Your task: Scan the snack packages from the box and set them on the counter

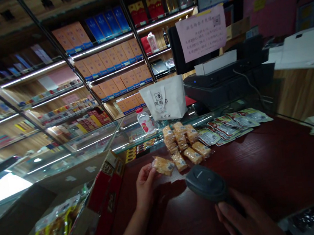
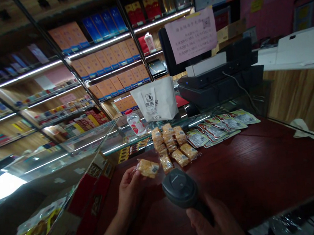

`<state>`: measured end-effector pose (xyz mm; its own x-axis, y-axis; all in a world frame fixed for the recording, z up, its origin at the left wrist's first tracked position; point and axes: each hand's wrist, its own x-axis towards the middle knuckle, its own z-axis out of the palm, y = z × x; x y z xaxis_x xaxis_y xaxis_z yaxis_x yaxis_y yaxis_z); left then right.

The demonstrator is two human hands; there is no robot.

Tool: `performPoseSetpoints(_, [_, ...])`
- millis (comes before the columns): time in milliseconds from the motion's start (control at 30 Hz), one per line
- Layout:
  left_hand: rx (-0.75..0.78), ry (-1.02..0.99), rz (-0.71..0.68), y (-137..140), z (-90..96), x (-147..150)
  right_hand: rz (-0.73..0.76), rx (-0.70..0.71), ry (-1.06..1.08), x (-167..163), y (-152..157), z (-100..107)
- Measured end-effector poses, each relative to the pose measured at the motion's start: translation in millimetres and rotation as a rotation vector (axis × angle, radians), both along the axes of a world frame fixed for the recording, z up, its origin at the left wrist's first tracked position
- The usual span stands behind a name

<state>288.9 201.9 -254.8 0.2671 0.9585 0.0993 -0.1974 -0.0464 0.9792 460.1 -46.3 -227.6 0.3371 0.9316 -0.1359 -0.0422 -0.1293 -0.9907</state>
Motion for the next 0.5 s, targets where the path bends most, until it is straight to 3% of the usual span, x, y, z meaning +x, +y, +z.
performPoseSetpoints(133, [-0.035, 0.019, -0.072, 8, 4.6, 10, 0.021, -0.047, 0.180, 7, 0, -6])
performPoseSetpoints(233, [-0.115, 0.084, -0.179, 16, 9.1, 26, -0.048, -0.054, 0.342, 14, 0, -16])
performPoseSetpoints(500, [-0.179, 0.352, -0.502, 34, 27.6, 96, -0.079, 0.009, 0.565, 27, 5, -49])
